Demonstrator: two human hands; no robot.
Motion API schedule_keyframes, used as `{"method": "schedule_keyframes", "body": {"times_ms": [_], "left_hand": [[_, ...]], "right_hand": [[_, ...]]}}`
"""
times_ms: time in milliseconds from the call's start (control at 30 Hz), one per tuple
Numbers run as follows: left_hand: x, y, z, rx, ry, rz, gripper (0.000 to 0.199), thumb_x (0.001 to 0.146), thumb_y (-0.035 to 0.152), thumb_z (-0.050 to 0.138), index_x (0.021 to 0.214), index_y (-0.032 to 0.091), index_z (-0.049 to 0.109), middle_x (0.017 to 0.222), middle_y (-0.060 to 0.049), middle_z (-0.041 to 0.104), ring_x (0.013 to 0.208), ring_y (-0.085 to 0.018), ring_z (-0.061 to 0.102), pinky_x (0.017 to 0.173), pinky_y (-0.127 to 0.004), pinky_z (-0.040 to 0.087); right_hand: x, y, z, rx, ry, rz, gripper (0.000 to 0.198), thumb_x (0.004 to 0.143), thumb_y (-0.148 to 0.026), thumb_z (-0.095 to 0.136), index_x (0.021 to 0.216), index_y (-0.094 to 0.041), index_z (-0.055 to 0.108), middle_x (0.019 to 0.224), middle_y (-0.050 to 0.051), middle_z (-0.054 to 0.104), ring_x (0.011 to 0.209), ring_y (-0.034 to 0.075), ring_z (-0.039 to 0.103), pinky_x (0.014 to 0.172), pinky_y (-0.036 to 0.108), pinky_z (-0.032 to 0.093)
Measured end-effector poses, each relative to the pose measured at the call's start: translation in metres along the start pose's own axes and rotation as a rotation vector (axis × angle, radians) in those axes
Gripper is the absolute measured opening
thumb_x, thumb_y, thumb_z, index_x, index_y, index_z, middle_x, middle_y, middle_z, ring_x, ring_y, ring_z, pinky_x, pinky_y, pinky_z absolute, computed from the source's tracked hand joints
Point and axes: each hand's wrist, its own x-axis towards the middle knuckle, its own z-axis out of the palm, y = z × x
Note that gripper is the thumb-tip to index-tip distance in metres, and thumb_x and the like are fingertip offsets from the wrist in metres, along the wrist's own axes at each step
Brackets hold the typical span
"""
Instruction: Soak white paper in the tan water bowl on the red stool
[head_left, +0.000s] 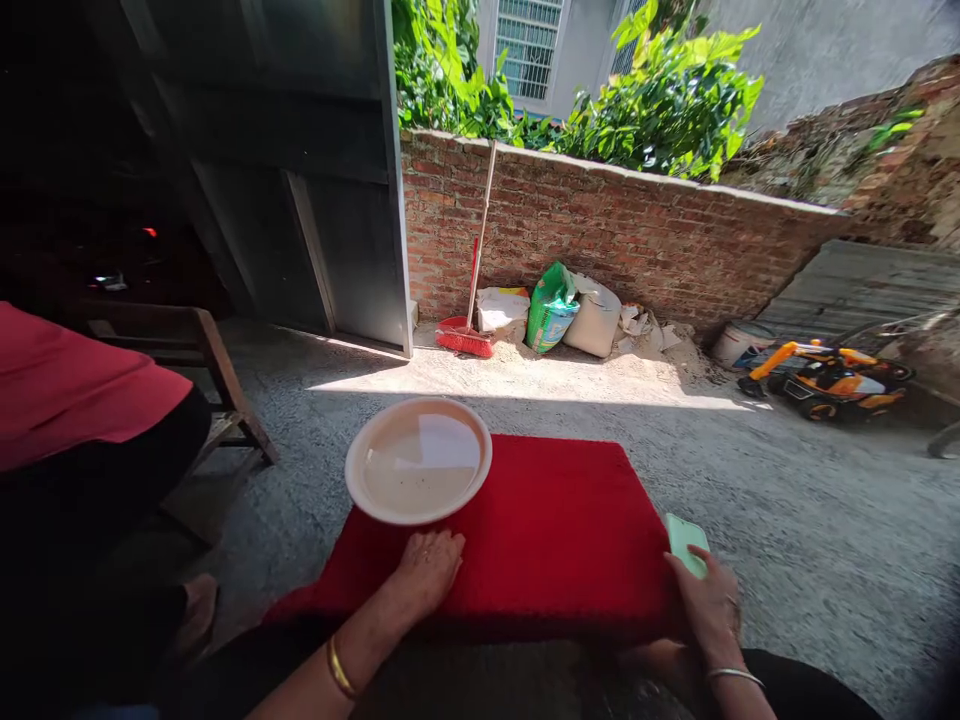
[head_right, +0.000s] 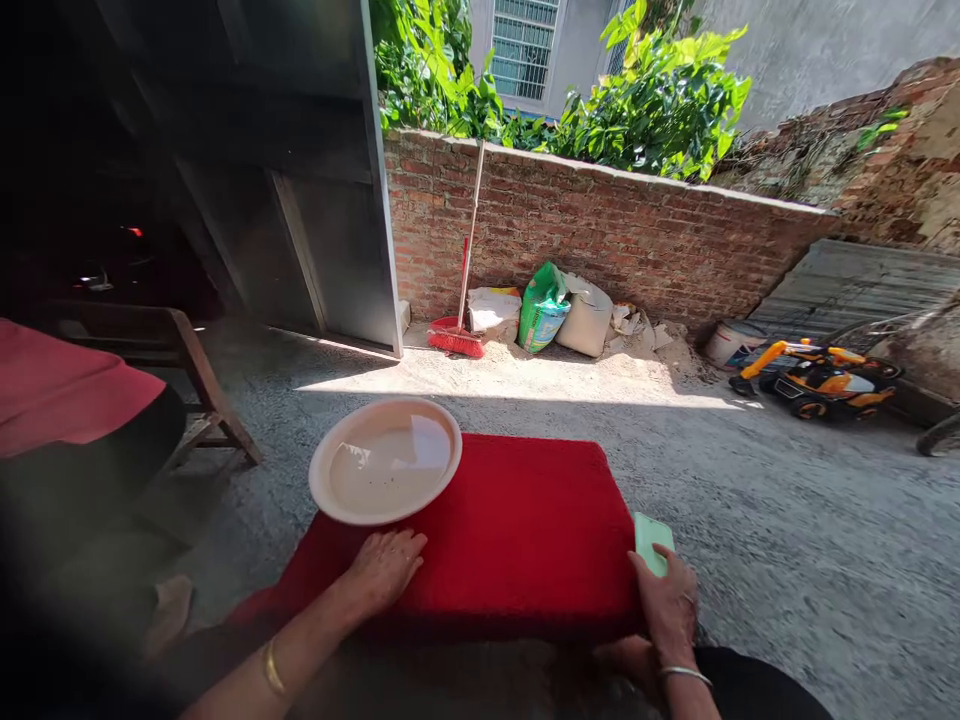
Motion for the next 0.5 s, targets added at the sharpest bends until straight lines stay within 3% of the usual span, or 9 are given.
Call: {"method": "schedule_keyframes", "body": {"times_ms": [67, 133, 233, 300, 367, 433, 500], "left_hand": [[0.0, -0.001, 0.002, -0.011, 0.01, 0.003, 0.031, 0.099, 0.02, 0.041, 0.12, 0.016, 0.064, 0.119, -0.016, 0.068, 0.113, -0.033, 0.065, 0.093, -0.047, 0.047], [0.0, -0.001, 0.003, -0.017, 0.016, -0.002, 0.031, 0.099, 0.02, 0.041, 0.118, 0.016, 0.065, 0.117, -0.016, 0.068, 0.112, -0.032, 0.065, 0.093, -0.046, 0.047], [0.001, -0.002, 0.003, -0.022, 0.018, -0.006, 0.03, 0.099, 0.021, 0.041, 0.115, 0.017, 0.066, 0.116, -0.015, 0.069, 0.11, -0.031, 0.065, 0.092, -0.045, 0.047], [0.001, -0.002, 0.003, -0.023, 0.026, 0.0, 0.03, 0.1, 0.02, 0.04, 0.116, 0.017, 0.065, 0.117, -0.015, 0.068, 0.109, -0.03, 0.065, 0.092, -0.044, 0.047], [-0.002, -0.003, 0.001, -0.022, 0.04, 0.004, 0.03, 0.1, 0.019, 0.039, 0.117, 0.017, 0.064, 0.117, -0.015, 0.068, 0.11, -0.03, 0.065, 0.093, -0.046, 0.047], [-0.006, -0.003, -0.002, -0.025, 0.05, 0.004, 0.03, 0.1, 0.02, 0.04, 0.117, 0.016, 0.064, 0.116, -0.015, 0.068, 0.11, -0.031, 0.064, 0.094, -0.047, 0.046], [-0.012, -0.004, -0.006, -0.031, 0.061, 0.001, 0.029, 0.101, 0.021, 0.04, 0.116, 0.015, 0.064, 0.116, -0.015, 0.067, 0.111, -0.031, 0.064, 0.095, -0.048, 0.046]], "right_hand": [[0.005, -0.007, 0.007, -0.028, -0.047, 0.021, 0.056, 0.073, -0.062, 0.046, 0.101, -0.018, 0.067, 0.078, 0.014, 0.059, 0.092, 0.042, 0.062, 0.078, 0.056, 0.049], [-0.016, -0.026, 0.027, -0.025, -0.12, -0.027, 0.053, 0.074, -0.061, 0.049, 0.101, -0.02, 0.069, 0.081, 0.011, 0.058, 0.089, 0.038, 0.063, 0.078, 0.052, 0.051], [-0.084, -0.066, 0.061, 0.036, -0.313, -0.258, 0.045, 0.072, -0.053, 0.058, 0.107, -0.027, 0.071, 0.101, 0.008, 0.06, 0.096, 0.029, 0.064, 0.085, 0.043, 0.052], [-0.127, -0.092, 0.075, 0.095, -0.545, -0.464, 0.039, 0.069, -0.04, 0.062, 0.106, -0.031, 0.072, 0.109, 0.005, 0.06, 0.102, 0.025, 0.063, 0.089, 0.037, 0.051], [-0.148, -0.109, 0.08, 0.154, -0.75, -0.598, 0.037, 0.067, -0.032, 0.061, 0.102, -0.032, 0.073, 0.108, 0.003, 0.061, 0.103, 0.023, 0.063, 0.09, 0.033, 0.051], [-0.139, -0.115, 0.079, 0.195, -0.768, -0.589, 0.035, 0.068, -0.034, 0.061, 0.101, -0.03, 0.073, 0.105, 0.003, 0.062, 0.1, 0.023, 0.064, 0.088, 0.032, 0.051], [-0.109, -0.116, 0.078, 0.159, -0.589, -0.474, 0.037, 0.072, -0.042, 0.061, 0.103, -0.027, 0.072, 0.101, 0.005, 0.062, 0.097, 0.024, 0.064, 0.088, 0.035, 0.051]]}}
